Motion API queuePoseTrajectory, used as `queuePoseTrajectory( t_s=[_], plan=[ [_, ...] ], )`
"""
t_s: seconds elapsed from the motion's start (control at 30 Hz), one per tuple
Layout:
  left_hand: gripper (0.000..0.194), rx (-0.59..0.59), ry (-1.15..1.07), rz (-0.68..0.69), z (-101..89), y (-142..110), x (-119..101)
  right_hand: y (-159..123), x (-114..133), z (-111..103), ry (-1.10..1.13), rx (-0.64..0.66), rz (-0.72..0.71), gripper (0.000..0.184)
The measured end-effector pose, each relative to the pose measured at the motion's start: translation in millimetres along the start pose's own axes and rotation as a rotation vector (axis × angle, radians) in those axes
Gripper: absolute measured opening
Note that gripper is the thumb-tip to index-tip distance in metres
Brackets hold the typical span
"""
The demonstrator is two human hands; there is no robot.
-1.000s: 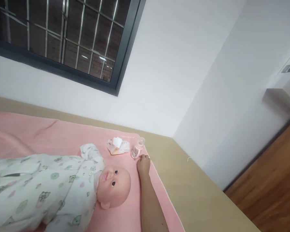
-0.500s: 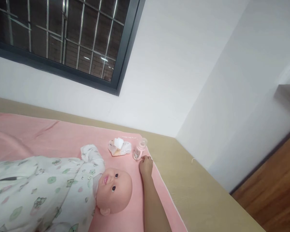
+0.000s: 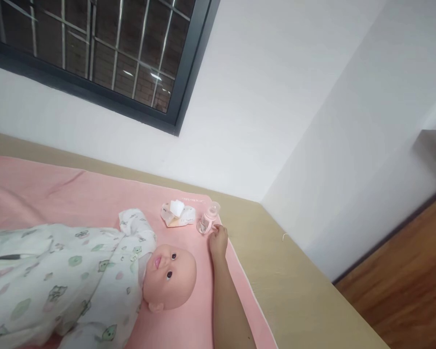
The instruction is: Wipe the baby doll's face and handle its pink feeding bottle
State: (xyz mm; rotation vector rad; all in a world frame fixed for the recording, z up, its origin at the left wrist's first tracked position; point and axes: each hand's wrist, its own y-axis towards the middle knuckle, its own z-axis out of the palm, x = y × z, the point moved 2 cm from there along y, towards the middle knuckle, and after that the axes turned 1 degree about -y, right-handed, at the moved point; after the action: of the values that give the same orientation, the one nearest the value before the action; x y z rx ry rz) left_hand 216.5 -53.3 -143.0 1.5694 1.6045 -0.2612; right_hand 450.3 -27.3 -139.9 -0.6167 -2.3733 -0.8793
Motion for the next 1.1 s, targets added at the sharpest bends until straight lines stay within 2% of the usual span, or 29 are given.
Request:
queuePoseTrajectory(
  t_s=[0.13, 0.2, 0.3, 0.4, 0.47, 0.57, 0.67, 0.83, 0.93, 1.03, 1.1],
  plan=[
    [0.045, 0.174, -0.008, -0.152, 2.9, 19, 3, 5, 13, -14, 0.272, -0.169, 0.013, 0.043],
    [0.042, 0.198, 0.011, -0.145, 6.3, 19, 4, 8, 24, -21, 0.41, -0.211, -0.018, 0.047],
    [0.036, 0.148, 0.077, 0.003, 12.1, 14, 3, 12, 38, -22, 0.464, -0.107, -0.102, 0.06],
    [0.034, 0.078, 0.164, 0.149, 13.4, 11, 0, 13, 43, -14, 0.457, 0.009, -0.177, 0.076],
    [0.033, 0.039, 0.231, 0.174, 10.7, 14, -2, 14, 42, -8, 0.47, 0.057, -0.199, 0.084],
    [0.032, 0.004, 0.278, 0.127, 7.0, 17, -2, 15, 39, -3, 0.508, 0.096, -0.191, 0.091],
    [0.026, -0.033, 0.164, 0.024, 9.8, 14, 4, 14, 40, -4, 0.523, 0.094, -0.167, 0.089],
    [0.039, -0.13, -0.139, -0.144, 18.9, 2, 17, 12, 46, -11, 0.522, 0.02, -0.073, 0.083],
    [0.055, -0.126, -0.188, -0.138, 18.2, 4, 18, 12, 47, -11, 0.523, 0.005, -0.046, 0.077],
    [0.042, -0.08, -0.151, -0.11, 18.7, 6, 16, 14, 46, -11, 0.508, 0.011, -0.044, 0.069],
    [0.048, -0.125, -0.138, -0.129, 19.4, 5, 13, 14, 46, -11, 0.494, 0.003, -0.042, 0.067]
  ],
)
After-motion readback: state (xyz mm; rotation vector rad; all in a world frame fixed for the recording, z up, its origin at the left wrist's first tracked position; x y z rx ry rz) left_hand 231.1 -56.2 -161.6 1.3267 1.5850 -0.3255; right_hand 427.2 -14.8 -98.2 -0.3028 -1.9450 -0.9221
